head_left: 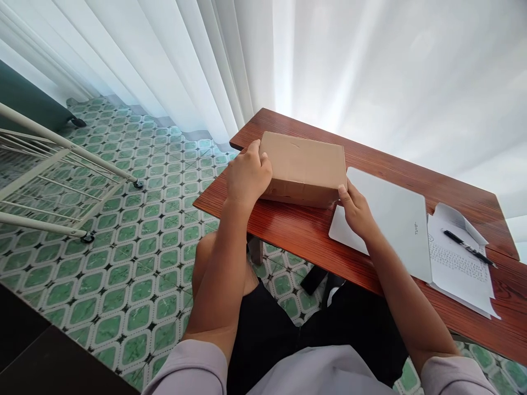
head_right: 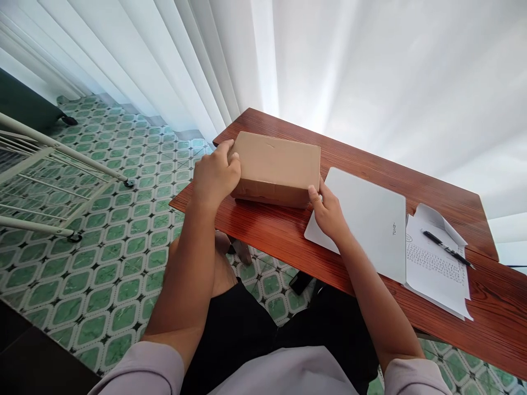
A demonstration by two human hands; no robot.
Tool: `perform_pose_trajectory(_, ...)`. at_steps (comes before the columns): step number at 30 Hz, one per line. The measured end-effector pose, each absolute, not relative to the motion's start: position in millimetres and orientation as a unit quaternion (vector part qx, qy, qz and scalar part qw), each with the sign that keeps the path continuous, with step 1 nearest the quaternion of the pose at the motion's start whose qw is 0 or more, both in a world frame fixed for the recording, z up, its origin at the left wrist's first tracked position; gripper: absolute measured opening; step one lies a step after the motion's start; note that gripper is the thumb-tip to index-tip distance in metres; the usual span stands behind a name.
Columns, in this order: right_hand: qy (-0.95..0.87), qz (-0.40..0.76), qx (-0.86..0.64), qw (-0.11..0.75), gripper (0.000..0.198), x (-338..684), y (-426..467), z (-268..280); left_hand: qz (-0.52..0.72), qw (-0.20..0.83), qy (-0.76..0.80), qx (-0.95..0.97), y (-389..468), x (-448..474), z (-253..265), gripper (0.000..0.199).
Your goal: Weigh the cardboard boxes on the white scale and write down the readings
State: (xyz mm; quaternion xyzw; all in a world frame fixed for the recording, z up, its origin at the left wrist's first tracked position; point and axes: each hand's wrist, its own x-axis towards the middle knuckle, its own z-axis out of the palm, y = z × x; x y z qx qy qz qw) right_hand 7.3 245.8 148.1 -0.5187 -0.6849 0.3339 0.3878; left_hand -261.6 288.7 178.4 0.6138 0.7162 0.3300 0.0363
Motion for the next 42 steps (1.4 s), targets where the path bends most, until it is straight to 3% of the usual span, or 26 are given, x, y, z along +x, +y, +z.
perform_pose_trajectory(14,-0.679,0.298,-0.517,0.427,0.057,17.4,242.3,165.8,0.467,0.058,0.659,0.587,275.7,-245.3,197.9,0.04)
perform_pose_trajectory(24,-0.659,0.197,-0.557,0.464,0.047,52.6,228.8,184.2,0.545,0.138,0.536,0.629,270.6,-223.5,205.4,0.04)
perform_pose_trajectory(35,-0.64,0.154,-0.572,0.489,0.045,97.8,207.9,193.7,0.562,0.315,0.425,0.636,262.6,-190.0,202.4,0.053)
perform_pose_trajectory(42,-0.607,0.179,-0.587,0.506,0.053,133.8,190.1,187.2,0.584,0.459,0.301,0.598,260.7,-169.3,193.5,0.05)
